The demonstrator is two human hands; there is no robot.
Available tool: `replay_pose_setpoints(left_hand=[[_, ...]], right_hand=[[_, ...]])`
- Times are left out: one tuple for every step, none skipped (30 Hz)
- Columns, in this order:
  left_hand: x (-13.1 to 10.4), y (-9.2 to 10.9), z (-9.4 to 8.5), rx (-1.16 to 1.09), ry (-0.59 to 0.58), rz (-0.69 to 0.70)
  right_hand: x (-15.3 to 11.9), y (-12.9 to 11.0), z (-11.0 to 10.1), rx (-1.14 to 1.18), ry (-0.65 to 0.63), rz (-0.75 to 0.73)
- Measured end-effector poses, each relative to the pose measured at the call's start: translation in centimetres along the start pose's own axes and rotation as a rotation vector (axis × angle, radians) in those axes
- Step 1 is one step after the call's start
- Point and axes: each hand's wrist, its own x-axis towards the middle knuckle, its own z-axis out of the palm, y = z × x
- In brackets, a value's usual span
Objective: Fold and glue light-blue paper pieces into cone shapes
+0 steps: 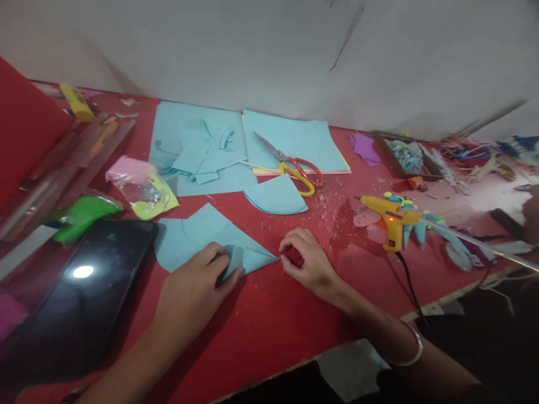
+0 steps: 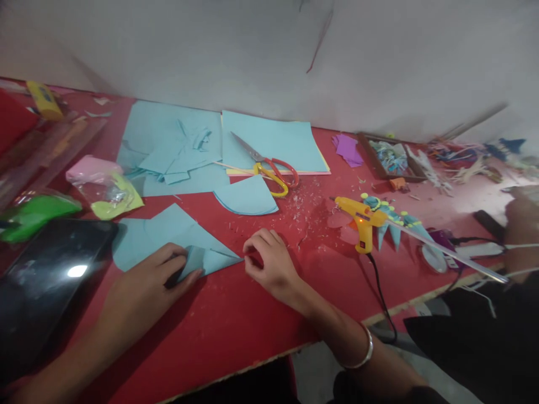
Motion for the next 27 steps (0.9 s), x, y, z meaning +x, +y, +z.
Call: replay_pose_setpoints(left_hand=[[-0.1, -0.1, 0.0, -0.01, 0.013, 0.017], [-0.1, -0.1, 0.1, -0.029, 0.023, 0.038], [-0.2, -0.2, 0.1, -0.052, 0.03, 0.062], [-0.3, -0.3, 0.1, -0.075, 0.031, 0.086], [-0.4, -0.4, 0.1, -0.093, 0.026, 0.11], [-0.4, -0.6, 0.1, -0.103, 0.018, 0.128], [-0.5, -0.7, 0.1, -0.104, 0.008, 0.141], [-0.5, -0.8, 0.1, -0.104, 0.0, 0.153], [-0.5, -0.9, 0.1, -0.106, -0.003, 0.162], [-0.5, -0.9, 0.2, -0.112, -0.002, 0.169], [-0.5, -1.0, 0.2, -0.122, 0.002, 0.174], [-0.5, -1.1, 0.3, -0.134, 0.007, 0.177], [-0.5, -1.1, 0.3, -0.145, 0.012, 0.179], [-0.4, -1.1, 0.4, -0.154, 0.015, 0.177], [-0.4, -1.1, 0.5, -0.157, 0.013, 0.175], [-0.4, -1.1, 0.5, -0.155, 0.013, 0.169], [-0.4, -1.1, 0.5, -0.147, 0.014, 0.162], [-0.4, -1.1, 0.5, -0.133, 0.015, 0.151], [-0.4, -1.1, 0.4, -0.116, 0.018, 0.141], [-0.4, -1.0, 0.4, -0.098, 0.019, 0.133], [-0.4, -1.0, 0.3, -0.08, 0.018, 0.125], [-0.4, -0.9, 0.2, -0.064, 0.015, 0.118], [-0.4, -0.8, 0.1, -0.049, 0.012, 0.11], [-0.4, -0.8, 0.0, -0.035, 0.008, 0.101], [-0.4, -0.7, -0.1, -0.023, 0.003, 0.093], [-0.4, -0.7, -0.1, -0.014, -0.001, 0.085], [-0.4, -0.6, -0.1, -0.009, -0.005, 0.078]], right_hand=[[-0.1, 0.0, -0.1, 0.023, -0.003, -0.014], [-0.3, 0.0, -0.2, 0.036, -0.016, -0.033], [-0.4, -0.1, -0.2, 0.038, -0.034, -0.055], [-0.5, -0.1, -0.3, 0.028, -0.054, -0.08], [-0.6, -0.1, -0.3, 0.012, -0.074, -0.104], [-0.7, -0.1, -0.3, -0.002, -0.091, -0.123], [-0.7, -0.1, -0.3, -0.008, -0.102, -0.135], [-0.7, -0.1, -0.3, -0.006, -0.104, -0.14], [-0.7, -0.1, -0.3, 0.002, -0.102, -0.142], [-0.7, 0.0, -0.3, 0.012, -0.1, -0.144], [-0.7, 0.1, -0.3, 0.02, -0.093, -0.149], [-0.6, 0.2, -0.4, 0.029, -0.086, -0.156], [-0.6, 0.3, -0.4, 0.037, -0.078, -0.166], [-0.6, 0.4, -0.4, 0.046, -0.071, -0.175], [-0.6, 0.4, -0.4, 0.057, -0.065, -0.178], [-0.6, 0.4, -0.4, 0.067, -0.057, -0.174], [-0.6, 0.4, -0.4, 0.077, -0.047, -0.161], [-0.5, 0.3, -0.4, 0.083, -0.037, -0.14], [-0.5, 0.2, -0.4, 0.085, -0.029, -0.113], [-0.4, 0.1, -0.3, 0.083, -0.027, -0.084], [-0.4, -0.1, -0.3, 0.076, -0.029, -0.055], [-0.3, -0.2, -0.2, 0.067, -0.037, -0.027], [-0.2, -0.3, -0.2, 0.059, -0.045, -0.003], [-0.2, -0.3, -0.1, 0.052, -0.051, 0.016], [-0.1, -0.4, -0.1, 0.048, -0.055, 0.035], [-0.1, -0.4, 0.0, 0.046, -0.057, 0.052], [-0.1, -0.5, 0.0, 0.045, -0.057, 0.067]])
